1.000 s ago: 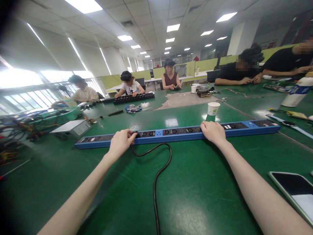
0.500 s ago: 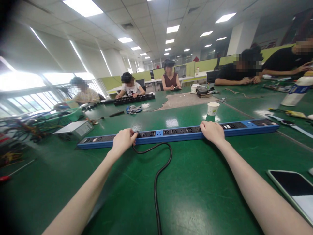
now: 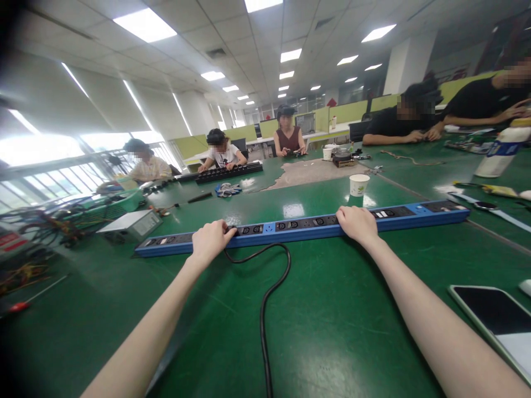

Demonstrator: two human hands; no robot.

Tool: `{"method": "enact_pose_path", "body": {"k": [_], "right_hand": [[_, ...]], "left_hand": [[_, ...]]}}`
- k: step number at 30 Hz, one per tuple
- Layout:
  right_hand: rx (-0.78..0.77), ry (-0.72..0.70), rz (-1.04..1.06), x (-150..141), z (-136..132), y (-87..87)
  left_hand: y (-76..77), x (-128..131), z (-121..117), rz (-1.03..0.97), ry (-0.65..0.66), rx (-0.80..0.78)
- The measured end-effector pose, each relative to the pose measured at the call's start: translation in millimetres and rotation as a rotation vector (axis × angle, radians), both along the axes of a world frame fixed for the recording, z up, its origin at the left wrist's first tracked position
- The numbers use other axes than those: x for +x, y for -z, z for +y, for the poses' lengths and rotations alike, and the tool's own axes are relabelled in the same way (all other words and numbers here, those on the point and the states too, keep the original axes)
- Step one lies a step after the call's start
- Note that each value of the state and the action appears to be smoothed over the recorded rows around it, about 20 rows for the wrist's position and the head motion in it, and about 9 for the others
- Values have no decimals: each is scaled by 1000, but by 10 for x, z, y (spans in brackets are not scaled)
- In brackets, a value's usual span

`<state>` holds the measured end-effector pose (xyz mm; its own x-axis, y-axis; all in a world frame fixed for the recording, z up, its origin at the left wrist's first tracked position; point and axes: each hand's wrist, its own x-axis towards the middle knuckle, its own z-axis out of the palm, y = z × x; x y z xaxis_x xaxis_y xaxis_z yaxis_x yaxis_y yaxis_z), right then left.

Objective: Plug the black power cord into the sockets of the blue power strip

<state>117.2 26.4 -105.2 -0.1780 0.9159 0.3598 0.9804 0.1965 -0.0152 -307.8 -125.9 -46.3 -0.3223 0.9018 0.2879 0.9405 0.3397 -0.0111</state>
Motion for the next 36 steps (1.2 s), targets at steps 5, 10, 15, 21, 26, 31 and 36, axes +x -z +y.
{"method": "enact_pose_path", "body": {"k": [5, 10, 15, 21, 26, 31, 36], "right_hand": [[13, -8, 7, 1, -13, -16], [13, 4, 4, -14, -33, -38], [4, -16, 9, -5, -31, -37], [6, -33, 10, 9, -27, -27], [10, -38, 11, 16, -31, -25], [13, -34, 13, 18, -30, -21], [9, -32, 6, 8, -24, -20]], "left_hand": [[-207, 60, 19, -36, -81, 105], [-886, 182, -44, -93, -101, 354], [-961, 505, 25, -169, 122, 126], [-369, 795, 318, -225, 188, -68], [-156, 826, 439, -190, 181, -76], [-109, 806, 469, -129, 177, -28], [-93, 898, 486, -99, 197, -19]]}}
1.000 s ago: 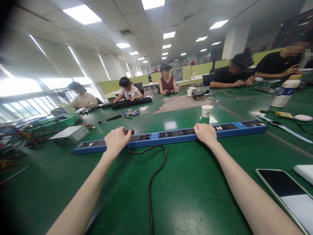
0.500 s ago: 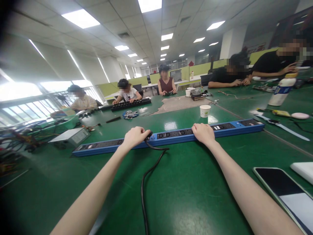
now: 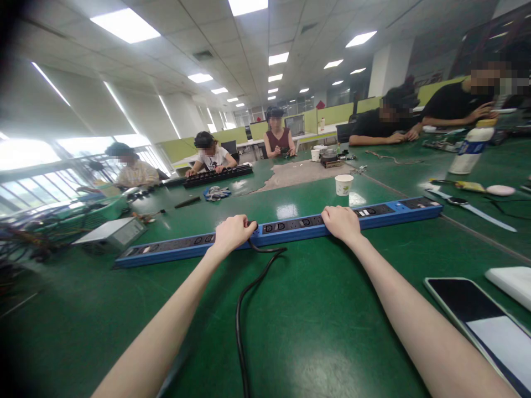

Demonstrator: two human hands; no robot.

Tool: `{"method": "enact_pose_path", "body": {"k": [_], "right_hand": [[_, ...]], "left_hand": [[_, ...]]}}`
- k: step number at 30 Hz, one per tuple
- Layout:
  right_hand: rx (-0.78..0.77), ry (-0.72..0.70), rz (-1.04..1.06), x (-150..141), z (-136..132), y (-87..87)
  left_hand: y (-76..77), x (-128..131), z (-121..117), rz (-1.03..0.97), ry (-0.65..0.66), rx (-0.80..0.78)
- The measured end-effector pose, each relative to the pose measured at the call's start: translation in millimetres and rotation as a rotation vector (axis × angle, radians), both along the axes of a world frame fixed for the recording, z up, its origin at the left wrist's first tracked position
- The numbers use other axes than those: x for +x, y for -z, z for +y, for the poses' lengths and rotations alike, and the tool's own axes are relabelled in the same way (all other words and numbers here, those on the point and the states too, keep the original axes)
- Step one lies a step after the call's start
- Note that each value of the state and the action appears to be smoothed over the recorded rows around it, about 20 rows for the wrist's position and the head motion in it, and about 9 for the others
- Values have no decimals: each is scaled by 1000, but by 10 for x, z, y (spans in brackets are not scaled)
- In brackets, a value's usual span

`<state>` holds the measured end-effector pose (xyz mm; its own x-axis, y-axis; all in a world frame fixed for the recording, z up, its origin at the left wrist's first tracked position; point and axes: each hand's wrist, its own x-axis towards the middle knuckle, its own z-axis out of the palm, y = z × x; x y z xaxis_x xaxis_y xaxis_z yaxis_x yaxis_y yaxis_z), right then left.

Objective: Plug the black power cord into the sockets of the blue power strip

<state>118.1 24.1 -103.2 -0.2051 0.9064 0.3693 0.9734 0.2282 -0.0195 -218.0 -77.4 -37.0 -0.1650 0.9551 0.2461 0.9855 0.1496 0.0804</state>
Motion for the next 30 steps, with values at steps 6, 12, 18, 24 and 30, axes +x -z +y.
{"method": "enact_pose_path", "body": {"k": [6, 12, 18, 24, 30], "right_hand": [[24, -5, -10, 3, 2, 10], [8, 0, 6, -4, -17, -5], [-5, -9, -6, -4, -8, -12], [-23, -18, -9, -7, 5, -14], [-27, -35, -11, 28, 45, 20]], "left_hand": [[5, -39, 2, -55, -5, -78], [72, -84, -44, -27, -7, -37], [93, 106, -71, 63, -17, 6], [36, 212, -89, 117, -12, -9], [-94, 266, -129, 122, -24, -64]]}}
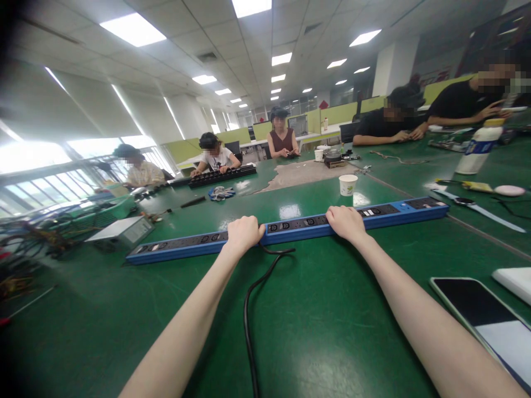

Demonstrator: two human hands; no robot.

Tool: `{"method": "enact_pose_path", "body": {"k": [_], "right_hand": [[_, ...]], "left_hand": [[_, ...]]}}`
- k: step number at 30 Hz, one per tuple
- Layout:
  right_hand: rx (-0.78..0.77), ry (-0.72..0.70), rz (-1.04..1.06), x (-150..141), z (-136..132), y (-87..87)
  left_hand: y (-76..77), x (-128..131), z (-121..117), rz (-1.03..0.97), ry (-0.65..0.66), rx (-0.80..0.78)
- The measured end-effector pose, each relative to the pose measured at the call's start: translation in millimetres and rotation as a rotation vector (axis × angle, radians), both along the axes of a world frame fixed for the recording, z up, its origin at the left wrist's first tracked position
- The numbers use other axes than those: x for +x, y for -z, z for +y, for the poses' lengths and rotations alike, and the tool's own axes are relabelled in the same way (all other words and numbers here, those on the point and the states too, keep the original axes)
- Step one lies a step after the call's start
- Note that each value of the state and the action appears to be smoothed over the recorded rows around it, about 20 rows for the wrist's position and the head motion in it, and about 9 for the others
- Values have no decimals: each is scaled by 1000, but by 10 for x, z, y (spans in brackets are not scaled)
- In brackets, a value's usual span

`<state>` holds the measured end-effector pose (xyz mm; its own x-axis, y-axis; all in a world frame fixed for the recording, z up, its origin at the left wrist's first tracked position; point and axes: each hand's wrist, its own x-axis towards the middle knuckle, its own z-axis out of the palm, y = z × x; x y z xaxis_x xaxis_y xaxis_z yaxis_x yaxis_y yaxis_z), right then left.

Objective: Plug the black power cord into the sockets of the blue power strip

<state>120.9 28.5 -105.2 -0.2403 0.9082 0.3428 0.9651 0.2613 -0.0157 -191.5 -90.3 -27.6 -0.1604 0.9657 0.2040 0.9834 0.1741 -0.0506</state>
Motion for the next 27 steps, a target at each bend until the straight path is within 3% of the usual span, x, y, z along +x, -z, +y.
{"method": "enact_pose_path", "body": {"k": [10, 14, 17, 21, 24, 27], "right_hand": [[-2, 14, 17, -26, -8, -10], [-55, 30, 65, -10, 50, -4], [-87, -12, 272, -9, 96, -60], [-137, -340, 678, -220, -84, -451], [-268, -589, 877, -529, -430, -891], [-394, -654, 975, -785, -749, -1195]], "left_hand": [[105, -90, 102, -65, -19, 30], [-94, -100, 73, -101, -47, 69], [-349, -89, -16, -150, -103, 228], [-557, 15, -147, -392, -9, 353], [-522, 174, -205, -607, 148, 372], [-421, 373, -237, -767, 308, 400]]}}
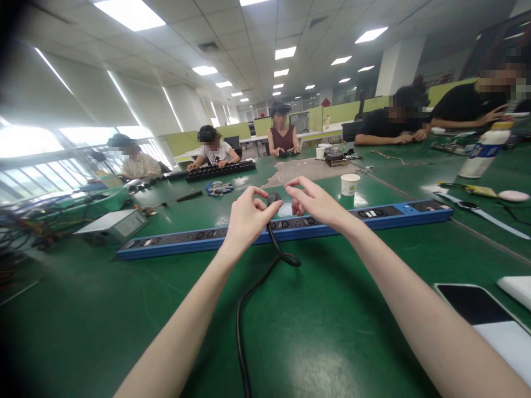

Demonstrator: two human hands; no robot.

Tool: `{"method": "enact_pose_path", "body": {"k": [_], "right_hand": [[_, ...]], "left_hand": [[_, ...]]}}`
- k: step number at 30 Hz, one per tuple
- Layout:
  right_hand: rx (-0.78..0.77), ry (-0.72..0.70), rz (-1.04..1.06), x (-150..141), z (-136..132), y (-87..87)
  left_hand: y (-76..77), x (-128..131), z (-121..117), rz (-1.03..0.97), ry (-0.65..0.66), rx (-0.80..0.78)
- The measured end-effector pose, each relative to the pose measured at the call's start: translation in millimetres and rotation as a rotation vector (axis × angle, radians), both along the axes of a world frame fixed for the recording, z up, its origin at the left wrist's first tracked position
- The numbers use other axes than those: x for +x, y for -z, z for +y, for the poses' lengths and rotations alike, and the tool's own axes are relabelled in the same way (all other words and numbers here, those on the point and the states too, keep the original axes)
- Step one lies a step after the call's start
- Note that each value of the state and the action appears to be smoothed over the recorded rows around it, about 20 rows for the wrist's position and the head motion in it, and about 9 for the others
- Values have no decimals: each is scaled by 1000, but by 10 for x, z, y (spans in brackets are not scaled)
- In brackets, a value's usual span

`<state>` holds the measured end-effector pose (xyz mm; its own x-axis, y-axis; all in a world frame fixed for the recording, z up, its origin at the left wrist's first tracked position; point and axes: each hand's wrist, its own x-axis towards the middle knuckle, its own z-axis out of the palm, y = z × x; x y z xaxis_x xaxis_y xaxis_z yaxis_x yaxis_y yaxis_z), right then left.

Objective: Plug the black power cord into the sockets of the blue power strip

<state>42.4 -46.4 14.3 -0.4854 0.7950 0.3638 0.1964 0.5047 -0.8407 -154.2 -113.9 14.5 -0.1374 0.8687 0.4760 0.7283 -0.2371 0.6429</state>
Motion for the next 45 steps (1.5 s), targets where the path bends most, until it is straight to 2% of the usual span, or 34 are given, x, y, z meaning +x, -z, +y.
{"method": "enact_pose_path", "body": {"k": [2, 4, 7, 9, 11, 13, 15, 17, 19, 21, 24, 29, 33, 37, 45], "right_hand": [[-18, -5, 0, -74, -99, -75], [-10, 54, -8, -62, -99, -76], [-33, 161, -14, 56, 19, -6], [-52, 223, -53, 143, 130, 74], [-27, 291, -166, 198, 238, 183], [59, 342, -318, 209, 323, 309], [167, 361, -438, 189, 374, 425], [235, 353, -502, 156, 392, 513], [247, 333, -523, 128, 393, 571], [237, 302, -525, 108, 394, 614], [223, 272, -523, 79, 398, 666], [283, 336, -610, -31, 325, 685], [383, 388, -810, -171, 188, 644], [400, 411, -958, -260, 100, 622], [448, 444, -935, -277, 146, 651]], "left_hand": [[56, 121, -25, -65, 126, 24], [91, 200, -54, -110, 280, 32], [118, 199, -72, -112, 535, 9], [149, 123, -45, -22, 623, -37], [227, 13, 22, 168, 540, -94], [379, -108, 120, 398, 304, -138], [594, -224, 226, 567, 50, -134], [825, -323, 314, 627, -81, -101], [1014, -392, 366, 632, -141, -105], [1127, -425, 382, 622, -167, -103], [1182, -424, 370, 609, -179, -78], [1203, -401, 360, 590, -195, -44], [1218, -395, 362, 585, -196, -26], [1204, -385, 349, 581, -204, -43], [1213, -396, 347, 568, -188, -37]]}}
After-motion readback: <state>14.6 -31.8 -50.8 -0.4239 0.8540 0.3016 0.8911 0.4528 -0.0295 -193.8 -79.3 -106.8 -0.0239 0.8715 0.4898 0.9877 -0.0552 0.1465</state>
